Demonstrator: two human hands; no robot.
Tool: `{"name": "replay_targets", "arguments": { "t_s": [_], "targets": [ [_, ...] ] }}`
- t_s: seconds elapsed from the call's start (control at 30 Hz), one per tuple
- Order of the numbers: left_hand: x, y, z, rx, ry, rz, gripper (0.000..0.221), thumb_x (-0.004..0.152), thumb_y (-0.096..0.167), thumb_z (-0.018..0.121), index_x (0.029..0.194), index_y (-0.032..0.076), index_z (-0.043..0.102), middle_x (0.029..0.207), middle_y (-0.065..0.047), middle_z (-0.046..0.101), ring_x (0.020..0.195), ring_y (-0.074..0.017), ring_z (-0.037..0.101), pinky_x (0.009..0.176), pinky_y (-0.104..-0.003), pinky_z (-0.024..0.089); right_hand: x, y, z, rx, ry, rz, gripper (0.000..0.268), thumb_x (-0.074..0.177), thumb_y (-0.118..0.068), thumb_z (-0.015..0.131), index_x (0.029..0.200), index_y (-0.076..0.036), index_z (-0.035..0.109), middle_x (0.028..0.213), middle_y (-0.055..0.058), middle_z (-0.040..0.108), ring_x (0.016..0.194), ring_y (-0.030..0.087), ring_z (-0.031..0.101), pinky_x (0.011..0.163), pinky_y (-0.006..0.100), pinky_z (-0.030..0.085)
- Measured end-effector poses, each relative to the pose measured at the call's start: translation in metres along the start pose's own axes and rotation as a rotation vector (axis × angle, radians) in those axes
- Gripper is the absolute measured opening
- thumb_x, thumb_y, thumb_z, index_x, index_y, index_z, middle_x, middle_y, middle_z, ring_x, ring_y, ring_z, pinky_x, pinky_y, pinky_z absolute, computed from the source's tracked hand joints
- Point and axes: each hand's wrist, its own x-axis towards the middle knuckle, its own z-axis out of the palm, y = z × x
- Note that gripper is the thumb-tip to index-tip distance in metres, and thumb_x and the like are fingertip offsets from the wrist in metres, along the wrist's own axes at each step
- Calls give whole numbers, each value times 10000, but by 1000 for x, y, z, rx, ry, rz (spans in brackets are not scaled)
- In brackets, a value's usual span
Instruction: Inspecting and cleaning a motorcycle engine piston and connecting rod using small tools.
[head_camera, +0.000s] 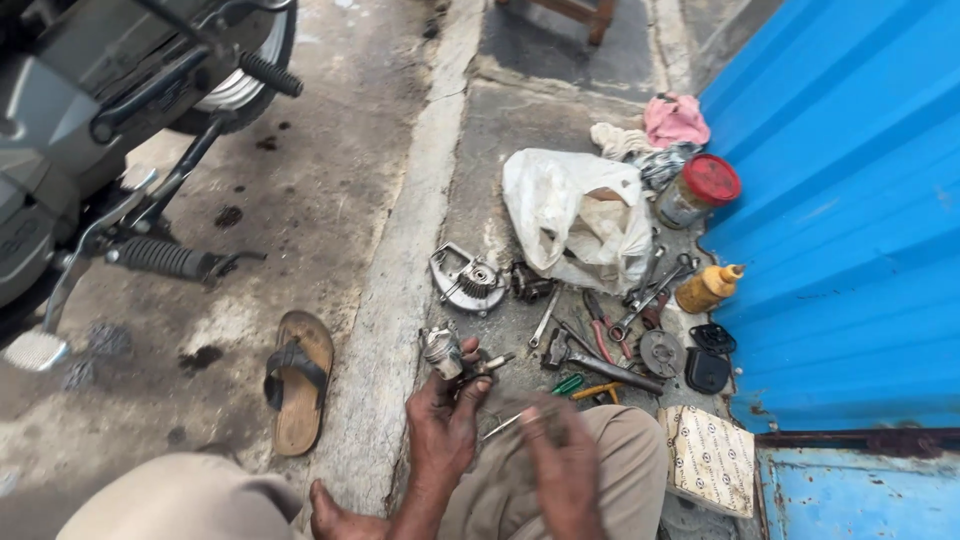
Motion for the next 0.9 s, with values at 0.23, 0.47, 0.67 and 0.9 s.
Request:
{"name": "replay_targets", "arguments": {
  "t_s": [0.23, 0.47, 0.67, 0.9],
  "targets": [
    [-10, -2, -9, 28, -133, 135, 251, 922, 9, 660, 1168, -16, 697, 969, -147, 802, 881, -232, 810, 766, -352, 686, 6, -71, 22, -645, -294, -404, 571, 911, -213, 703, 1427, -8, 566, 1073, 134, 700, 877, 211, 740, 746, 335, 626],
    [-19, 5, -14, 311, 1, 444, 281, 908, -64, 601, 1178, -40, 676, 1079, -199, 759, 945, -277, 793, 751, -369, 647, -2, -24, 33, -246, -251, -416, 278, 971, -126, 669, 1188, 47, 684, 917, 142, 779, 806, 182, 753, 683, 315, 605],
    [-13, 0, -21, 382, -52, 488, 256, 909, -55, 638, 1163, -57, 674, 1152, -240, 739, 1004, -295, 773, 788, -353, 661, 13, -21, 19, -325, -237, -401, 258, 1009, -161, 656, 1167, 35, 716, 859, 115, 743, 693, 120, 687, 570, 285, 565],
    [-19, 2, -16, 364, -52, 472, 114, 905, -67, 617, 1007, -64, 668, 877, -167, 713, 778, -247, 774, 590, -369, 632, 10, -17, 16, -311, -300, -627, 348, 1030, -158, 671, 1275, 89, 649, 1024, 168, 782, 907, 171, 762, 751, 313, 603]
  ]
}}
